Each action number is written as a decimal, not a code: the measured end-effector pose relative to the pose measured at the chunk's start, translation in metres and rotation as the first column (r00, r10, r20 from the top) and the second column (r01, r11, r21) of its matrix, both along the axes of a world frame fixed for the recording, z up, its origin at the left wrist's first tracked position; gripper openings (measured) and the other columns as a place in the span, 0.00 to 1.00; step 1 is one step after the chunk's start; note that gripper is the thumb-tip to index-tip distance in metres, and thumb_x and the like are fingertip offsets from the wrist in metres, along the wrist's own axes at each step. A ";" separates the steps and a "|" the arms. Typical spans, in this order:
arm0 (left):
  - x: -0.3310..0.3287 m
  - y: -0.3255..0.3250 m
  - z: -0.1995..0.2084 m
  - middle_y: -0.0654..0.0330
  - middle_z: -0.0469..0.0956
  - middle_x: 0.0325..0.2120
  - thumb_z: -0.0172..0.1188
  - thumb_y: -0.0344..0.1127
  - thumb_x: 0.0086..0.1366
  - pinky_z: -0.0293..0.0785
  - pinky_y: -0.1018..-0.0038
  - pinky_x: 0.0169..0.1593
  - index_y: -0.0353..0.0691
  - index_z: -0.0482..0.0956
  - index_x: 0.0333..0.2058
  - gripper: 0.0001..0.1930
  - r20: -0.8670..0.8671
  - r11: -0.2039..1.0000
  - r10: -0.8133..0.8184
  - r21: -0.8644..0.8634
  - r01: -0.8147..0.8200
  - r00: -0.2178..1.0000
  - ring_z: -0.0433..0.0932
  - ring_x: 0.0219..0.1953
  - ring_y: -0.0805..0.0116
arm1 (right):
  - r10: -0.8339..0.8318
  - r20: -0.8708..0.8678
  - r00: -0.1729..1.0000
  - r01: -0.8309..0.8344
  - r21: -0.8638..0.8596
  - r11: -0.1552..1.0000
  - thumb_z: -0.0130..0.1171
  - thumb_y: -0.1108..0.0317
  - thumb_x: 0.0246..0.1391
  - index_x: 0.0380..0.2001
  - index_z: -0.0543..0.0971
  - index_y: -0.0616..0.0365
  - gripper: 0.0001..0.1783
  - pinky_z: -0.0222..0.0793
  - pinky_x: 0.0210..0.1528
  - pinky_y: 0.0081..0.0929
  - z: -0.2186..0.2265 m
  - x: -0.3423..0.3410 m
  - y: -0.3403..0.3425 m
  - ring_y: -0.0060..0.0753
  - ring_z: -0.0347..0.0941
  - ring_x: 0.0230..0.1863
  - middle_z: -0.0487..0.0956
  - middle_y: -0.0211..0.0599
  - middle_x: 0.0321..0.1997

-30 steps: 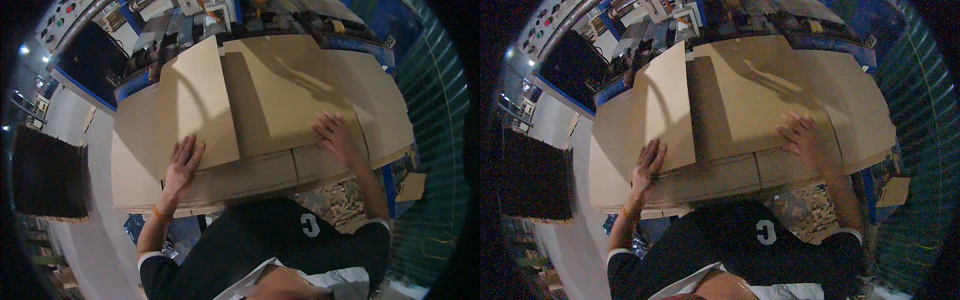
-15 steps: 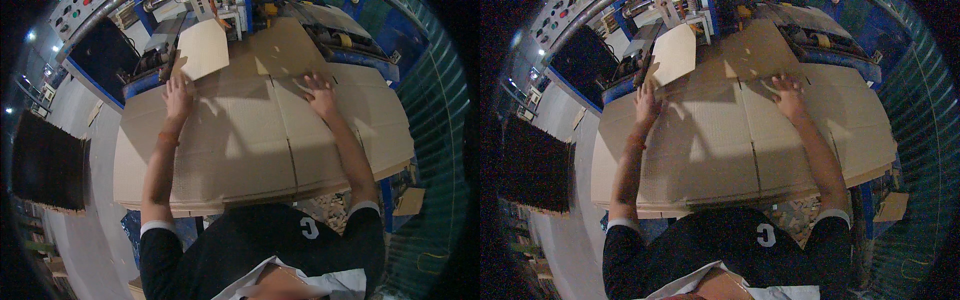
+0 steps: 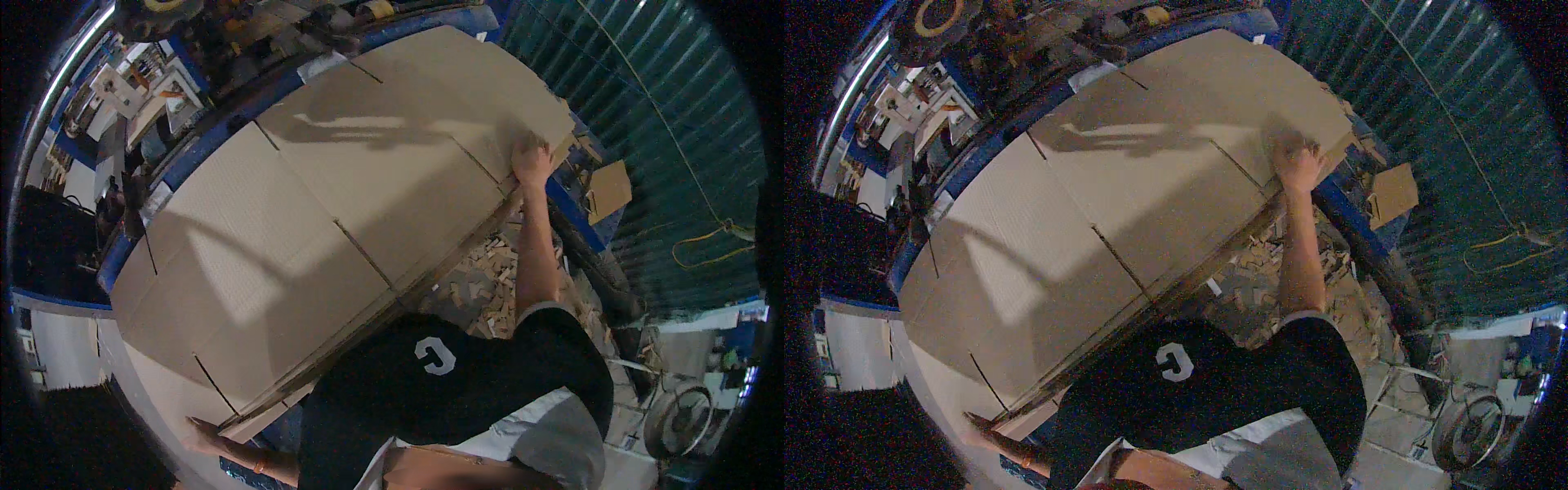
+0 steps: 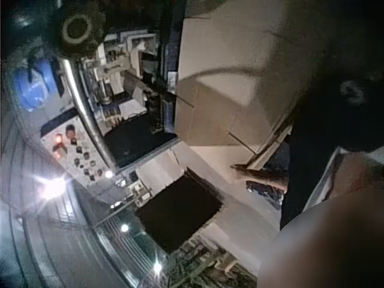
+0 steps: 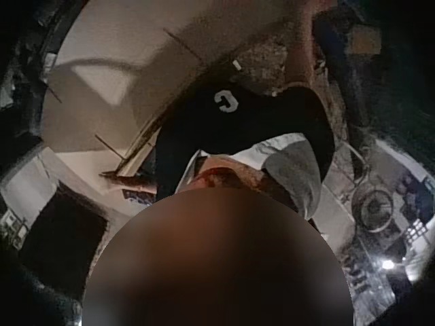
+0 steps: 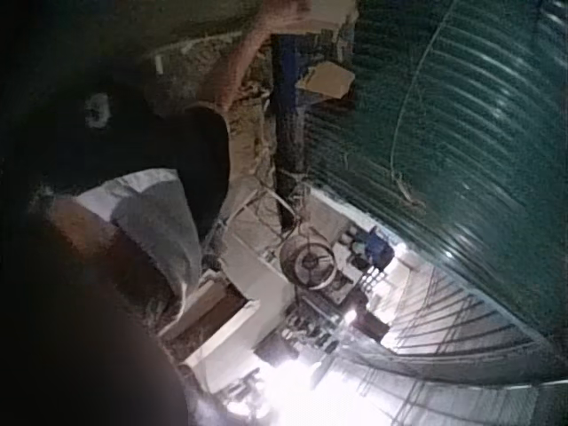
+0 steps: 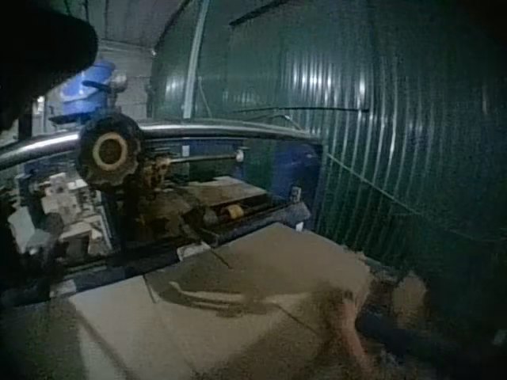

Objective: The person repeatedly picks up flat cardboard sheets from a stack and places them onto a machine table, aligning them by hand. The person handles the sheets one at a time and continues stacking them throughout the clip.

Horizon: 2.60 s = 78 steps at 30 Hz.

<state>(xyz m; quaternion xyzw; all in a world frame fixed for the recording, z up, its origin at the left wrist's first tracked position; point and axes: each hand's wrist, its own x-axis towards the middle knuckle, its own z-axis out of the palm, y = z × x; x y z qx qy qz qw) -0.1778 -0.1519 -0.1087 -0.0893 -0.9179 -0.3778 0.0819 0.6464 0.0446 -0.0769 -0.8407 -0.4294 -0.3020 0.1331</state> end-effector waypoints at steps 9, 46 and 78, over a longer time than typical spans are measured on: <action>0.024 0.007 0.058 0.47 0.71 0.45 0.51 0.54 0.58 0.74 0.65 0.36 0.27 0.68 0.48 0.32 0.065 0.508 -0.282 0.856 0.091 0.957 0.73 0.38 0.59 | 0.908 -0.320 0.271 0.379 0.903 0.205 0.52 0.78 0.48 0.49 0.67 0.52 0.22 0.67 0.46 0.34 0.042 0.017 0.042 0.37 0.69 0.43 0.72 0.35 0.43; 0.171 0.175 0.113 0.53 0.59 0.58 0.40 0.37 0.61 0.51 0.61 0.63 0.49 0.65 0.57 0.23 -0.239 0.051 -0.969 -0.449 0.892 -0.065 0.56 0.61 0.53 | 0.936 -0.183 0.300 -0.887 -0.415 0.203 0.52 0.39 0.43 0.54 0.67 0.47 0.37 0.55 0.58 0.45 0.078 -0.181 0.099 0.42 0.56 0.61 0.61 0.36 0.62; 0.002 0.018 0.044 0.44 0.74 0.42 0.60 0.54 0.53 0.72 0.60 0.45 0.30 0.61 0.55 0.39 -0.162 0.992 -0.094 0.064 0.105 0.982 0.75 0.41 0.49 | 0.586 -0.303 0.752 0.091 0.928 0.362 0.55 0.68 0.49 0.47 0.72 0.65 0.20 0.70 0.37 0.34 0.036 -0.010 0.021 0.39 0.75 0.34 0.79 0.40 0.37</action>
